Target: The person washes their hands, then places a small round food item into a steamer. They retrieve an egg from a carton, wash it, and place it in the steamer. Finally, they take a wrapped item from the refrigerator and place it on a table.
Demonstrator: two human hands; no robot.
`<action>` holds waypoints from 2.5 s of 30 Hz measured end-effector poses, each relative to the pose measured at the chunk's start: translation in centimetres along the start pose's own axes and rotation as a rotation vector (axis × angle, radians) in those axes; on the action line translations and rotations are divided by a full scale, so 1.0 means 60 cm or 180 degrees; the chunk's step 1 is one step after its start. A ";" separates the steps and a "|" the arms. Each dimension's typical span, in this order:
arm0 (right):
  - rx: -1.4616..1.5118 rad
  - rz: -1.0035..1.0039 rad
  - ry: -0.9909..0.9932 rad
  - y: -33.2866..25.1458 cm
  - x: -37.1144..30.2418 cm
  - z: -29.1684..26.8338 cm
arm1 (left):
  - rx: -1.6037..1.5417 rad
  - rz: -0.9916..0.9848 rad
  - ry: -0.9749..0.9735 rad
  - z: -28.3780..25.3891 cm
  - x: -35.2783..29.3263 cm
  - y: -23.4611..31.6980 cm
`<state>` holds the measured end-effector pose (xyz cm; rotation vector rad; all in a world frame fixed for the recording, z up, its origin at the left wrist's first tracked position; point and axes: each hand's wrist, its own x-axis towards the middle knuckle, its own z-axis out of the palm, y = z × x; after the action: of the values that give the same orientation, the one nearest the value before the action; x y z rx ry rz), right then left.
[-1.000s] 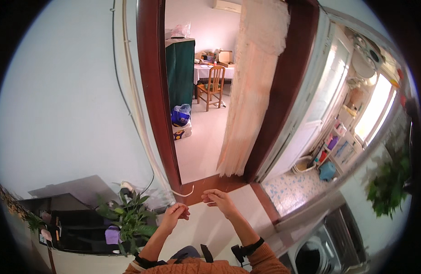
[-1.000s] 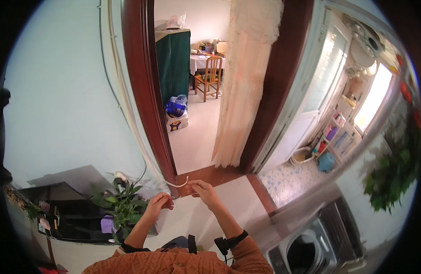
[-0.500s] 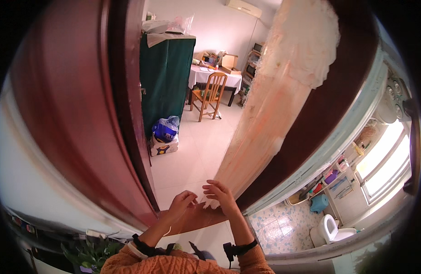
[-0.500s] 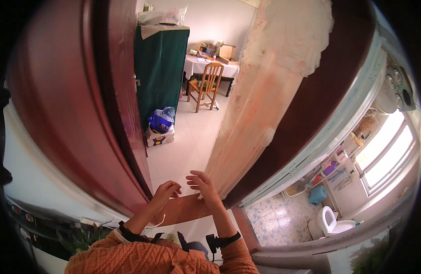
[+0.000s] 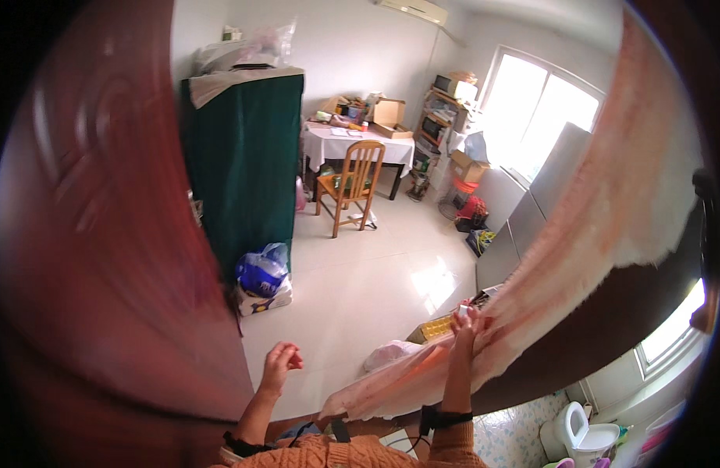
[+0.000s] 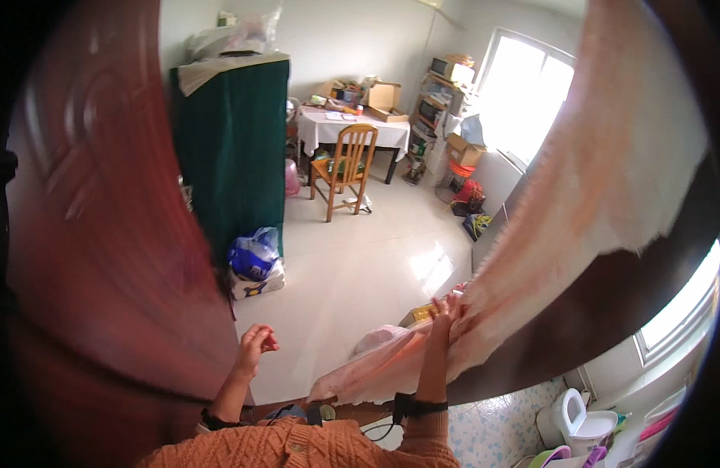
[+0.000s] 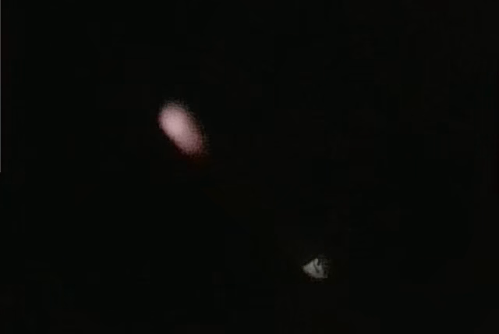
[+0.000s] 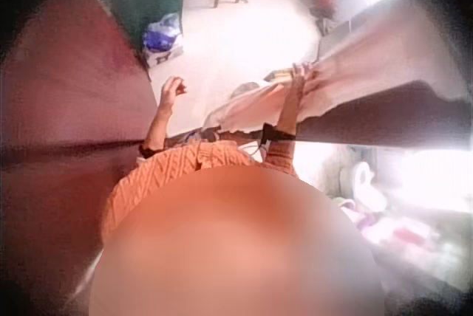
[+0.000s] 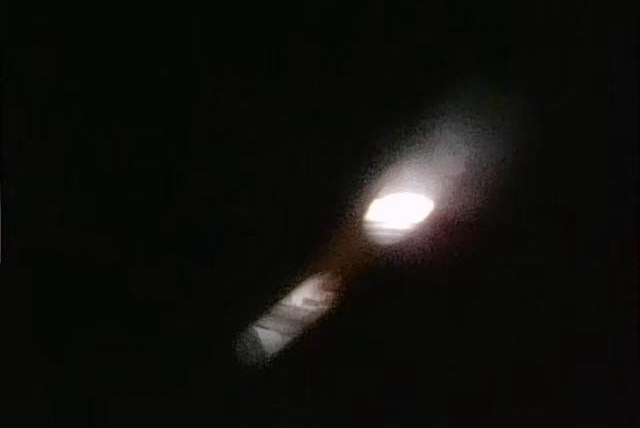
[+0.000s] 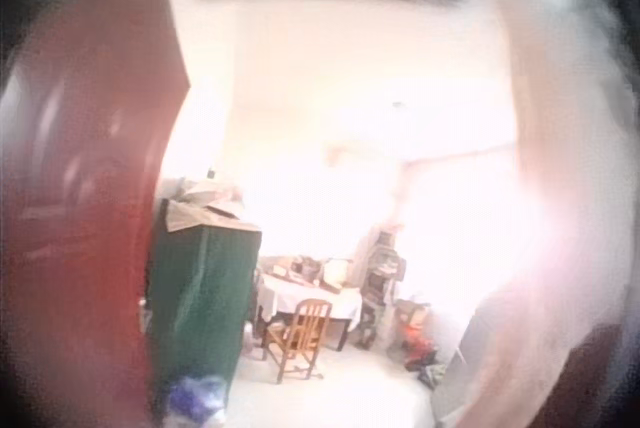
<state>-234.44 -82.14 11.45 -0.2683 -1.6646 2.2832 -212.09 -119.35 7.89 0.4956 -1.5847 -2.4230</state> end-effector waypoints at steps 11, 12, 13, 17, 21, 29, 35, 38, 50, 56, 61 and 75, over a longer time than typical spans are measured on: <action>-0.0457 0.0926 -0.3342 0.126 0.178 0.473 | -0.0566 0.0157 -0.0708 0.131 0.473 0.076; -0.0473 0.0986 -0.3497 0.133 0.196 0.515 | -0.0657 0.0073 -0.0827 0.141 0.523 0.091; -0.0510 0.1024 -0.3671 0.136 0.218 0.557 | -0.0809 0.0065 -0.0981 0.154 0.577 0.109; 0.0243 0.1327 -0.3761 0.136 0.324 0.692 | -0.1236 -0.0159 -0.1501 0.225 0.774 0.165; 0.1774 0.1893 -0.2720 0.161 0.468 0.755 | -0.1682 -0.0575 -0.2092 0.301 0.951 0.171; 0.2093 0.2187 -0.1295 0.239 0.785 0.779 | -0.0413 -0.0308 -0.2143 0.476 1.217 0.076; 0.2354 0.1842 -0.1330 0.263 1.049 0.764 | 0.1308 0.1004 -0.2508 0.650 1.420 0.046; 0.2398 0.1709 -0.0908 0.255 1.144 0.727 | 0.1519 0.1107 -0.2877 0.742 1.495 0.027; 0.3122 0.0510 0.1360 0.313 1.265 0.431 | 0.1846 0.1382 -0.5528 1.033 1.570 -0.196; 0.2970 0.0370 0.2548 0.366 1.193 0.276 | 0.2130 0.0685 -0.6800 1.128 1.495 -0.301; 0.2112 0.0692 0.3181 0.441 1.107 0.117 | 0.2692 -0.0795 -0.7443 1.216 1.425 -0.451; 0.0176 0.2179 0.4702 0.872 0.861 -0.321 | 0.4523 -0.1785 -0.6618 1.178 1.338 -0.961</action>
<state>-283.51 -61.67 -42.86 -2.0800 -0.6824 1.4863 -312.65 -64.17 -32.20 0.9614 1.4257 0.2153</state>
